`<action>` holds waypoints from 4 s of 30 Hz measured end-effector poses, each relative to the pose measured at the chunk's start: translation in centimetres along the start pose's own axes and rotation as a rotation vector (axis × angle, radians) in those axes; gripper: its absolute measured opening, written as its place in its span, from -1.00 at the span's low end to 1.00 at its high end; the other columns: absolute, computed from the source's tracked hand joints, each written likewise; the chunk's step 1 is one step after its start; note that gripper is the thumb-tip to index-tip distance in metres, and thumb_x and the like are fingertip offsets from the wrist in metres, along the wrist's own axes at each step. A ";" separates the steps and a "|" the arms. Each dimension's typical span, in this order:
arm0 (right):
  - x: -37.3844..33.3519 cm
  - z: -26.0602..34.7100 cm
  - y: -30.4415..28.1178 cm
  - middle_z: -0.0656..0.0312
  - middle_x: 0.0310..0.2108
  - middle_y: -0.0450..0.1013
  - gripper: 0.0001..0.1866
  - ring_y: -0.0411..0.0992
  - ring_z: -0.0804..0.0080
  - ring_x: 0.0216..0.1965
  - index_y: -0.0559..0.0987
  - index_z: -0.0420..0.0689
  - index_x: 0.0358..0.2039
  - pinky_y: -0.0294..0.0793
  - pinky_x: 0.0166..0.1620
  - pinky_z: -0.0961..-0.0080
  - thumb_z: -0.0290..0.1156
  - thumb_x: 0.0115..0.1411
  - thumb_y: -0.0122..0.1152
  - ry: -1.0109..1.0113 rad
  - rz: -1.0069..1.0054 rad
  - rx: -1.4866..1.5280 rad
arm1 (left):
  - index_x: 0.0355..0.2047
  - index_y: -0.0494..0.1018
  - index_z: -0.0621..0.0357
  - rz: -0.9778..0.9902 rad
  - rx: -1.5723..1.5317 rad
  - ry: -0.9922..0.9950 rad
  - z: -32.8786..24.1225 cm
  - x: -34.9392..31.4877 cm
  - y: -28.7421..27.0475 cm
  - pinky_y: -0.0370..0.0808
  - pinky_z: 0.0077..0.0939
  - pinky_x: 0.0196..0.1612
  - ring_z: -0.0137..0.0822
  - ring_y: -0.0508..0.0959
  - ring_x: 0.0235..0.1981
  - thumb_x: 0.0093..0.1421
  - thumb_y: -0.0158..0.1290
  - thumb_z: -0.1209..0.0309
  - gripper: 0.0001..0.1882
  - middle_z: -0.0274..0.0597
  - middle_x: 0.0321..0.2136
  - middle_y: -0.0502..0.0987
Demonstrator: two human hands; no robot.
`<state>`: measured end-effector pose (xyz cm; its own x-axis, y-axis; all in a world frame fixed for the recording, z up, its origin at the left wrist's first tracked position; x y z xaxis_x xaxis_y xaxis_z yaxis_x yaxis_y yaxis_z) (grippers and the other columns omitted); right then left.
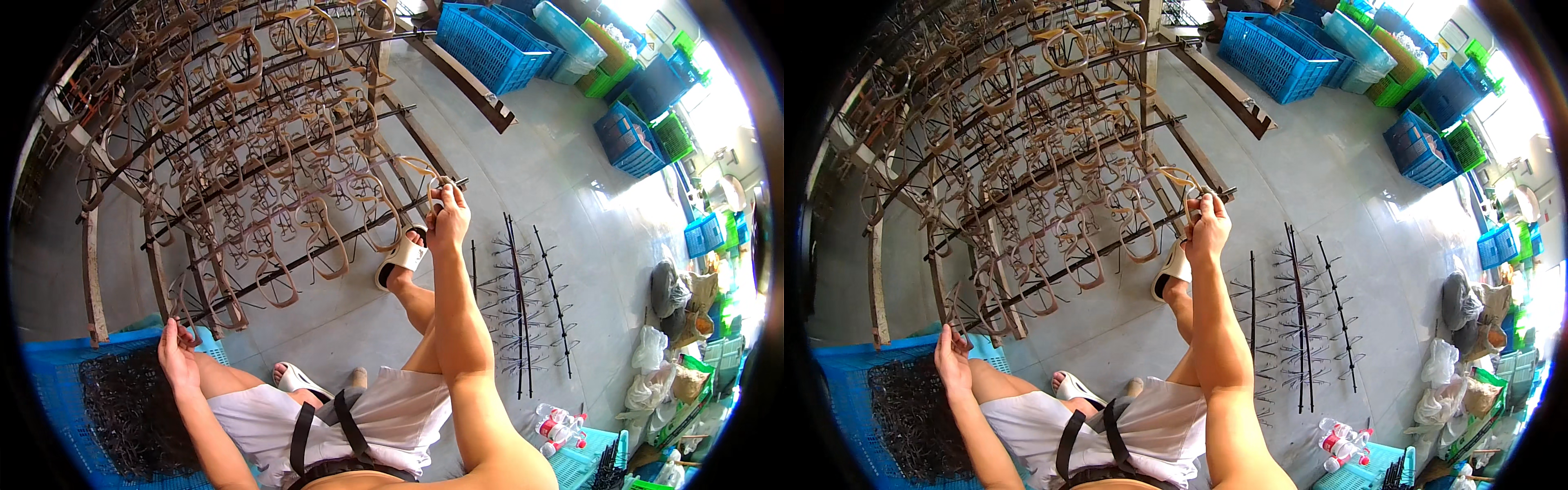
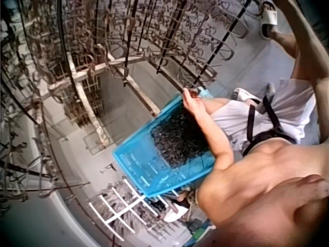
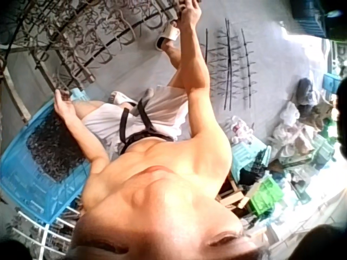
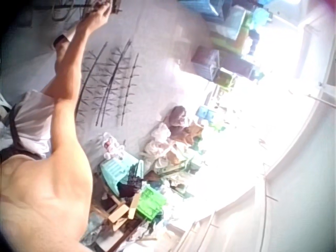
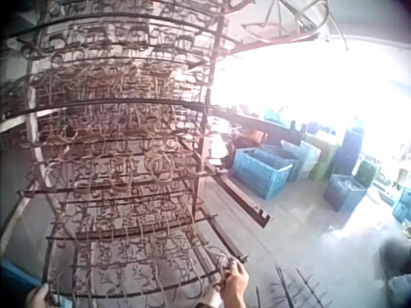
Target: The person repeatedly picks small metal loops from a blue basket and attaches them to hooks on a multi-tiered metal rack. The person occasionally reaches for long metal rods on the floor and places them onto the rack structure.
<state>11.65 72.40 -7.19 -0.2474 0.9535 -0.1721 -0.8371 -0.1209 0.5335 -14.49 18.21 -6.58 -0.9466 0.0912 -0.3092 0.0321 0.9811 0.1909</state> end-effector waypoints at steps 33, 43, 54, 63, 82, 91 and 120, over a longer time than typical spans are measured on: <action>0.7 1.2 0.3 0.34 -0.63 0.41 -0.80 0.14 0.74 -0.80 0.54 -0.18 -0.27 0.13 -0.76 0.75 -0.33 0.22 0.09 -0.047 0.121 -0.221 | -0.32 0.47 0.11 0.048 0.031 0.007 -0.4 0.1 0.9 0.36 -0.67 -0.43 -0.54 0.41 -0.52 0.16 0.10 0.25 -0.80 -0.40 -0.55 0.45; -2.1 0.6 1.9 0.45 -0.78 0.21 -0.82 0.12 0.74 -0.78 0.55 -0.18 -0.28 0.13 -0.71 0.72 -0.35 0.23 0.09 -0.111 0.198 -0.309 | -0.33 0.47 0.10 0.022 0.009 0.014 -0.2 0.1 0.9 0.39 -0.65 -0.45 -0.53 0.41 -0.53 0.14 0.12 0.24 -0.79 -0.39 -0.55 0.46; -1.0 2.1 1.8 0.45 -0.77 0.21 -0.83 0.09 0.73 -0.79 0.53 -0.17 -0.31 0.11 -0.71 0.71 -0.35 0.24 0.06 -0.230 0.179 -0.513 | -0.36 0.45 0.06 0.034 0.015 0.009 -0.4 -0.2 1.2 0.39 -0.63 -0.49 -0.51 0.43 -0.54 0.14 0.12 0.22 -0.79 -0.38 -0.55 0.47; 0.8 3.4 2.7 0.37 -0.61 0.35 -0.71 0.29 0.64 -0.62 0.55 -0.22 -0.29 0.30 -0.53 0.70 -0.22 0.21 0.10 -0.303 0.204 -0.720 | -0.31 0.46 0.10 0.087 0.026 0.007 -0.2 -0.4 2.0 0.41 -0.62 -0.44 -0.50 0.46 -0.51 0.17 0.08 0.25 -0.80 -0.32 -0.50 0.51; -11.0 7.8 -9.4 -0.03 -0.12 0.40 -0.57 0.37 0.18 -0.09 0.43 -0.37 -0.06 0.35 0.00 0.34 -0.30 0.17 0.08 -0.520 -0.092 -1.281 | -0.31 0.43 0.18 -0.459 0.794 0.650 -1.4 -5.5 -20.8 0.45 -0.31 -0.28 -0.15 0.49 -0.28 0.03 0.03 0.55 -0.83 -0.04 -0.32 0.46; -31.6 -3.1 8.8 0.11 -0.30 0.39 -0.71 0.38 0.31 -0.26 0.42 -0.26 -0.13 0.36 -0.17 0.45 -0.47 0.13 0.04 -0.585 0.715 -1.398 | 0.03 0.21 0.50 -0.467 0.616 -0.028 10.1 14.3 -35.2 0.25 -0.19 0.10 0.15 0.29 0.08 -0.08 0.18 -0.07 -0.09 0.35 0.04 0.26; -60.3 -21.5 34.9 0.06 -0.17 0.41 -0.58 0.42 0.13 -0.16 0.48 -0.15 -0.13 0.43 -0.11 0.36 -0.65 -0.09 0.07 -0.466 2.231 -0.610 | -0.31 0.47 0.25 0.677 0.711 0.092 -7.0 -5.8 -18.6 0.43 -0.52 -0.17 -0.40 0.51 -0.28 0.07 0.13 0.38 -0.78 -0.22 -0.38 0.53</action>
<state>-13.16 4.73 3.97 -0.6196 -0.7356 0.2738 0.4368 -0.6129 -0.6585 -11.80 -1.80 -1.80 -0.6771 0.6876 -0.2621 0.7336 0.6031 -0.3130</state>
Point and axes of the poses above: each hand's wrist, its own x-axis towards the middle knuckle, its own y-axis out of the palm, z = x × y, the point moved 9 cm from there along x, towards the middle knuckle
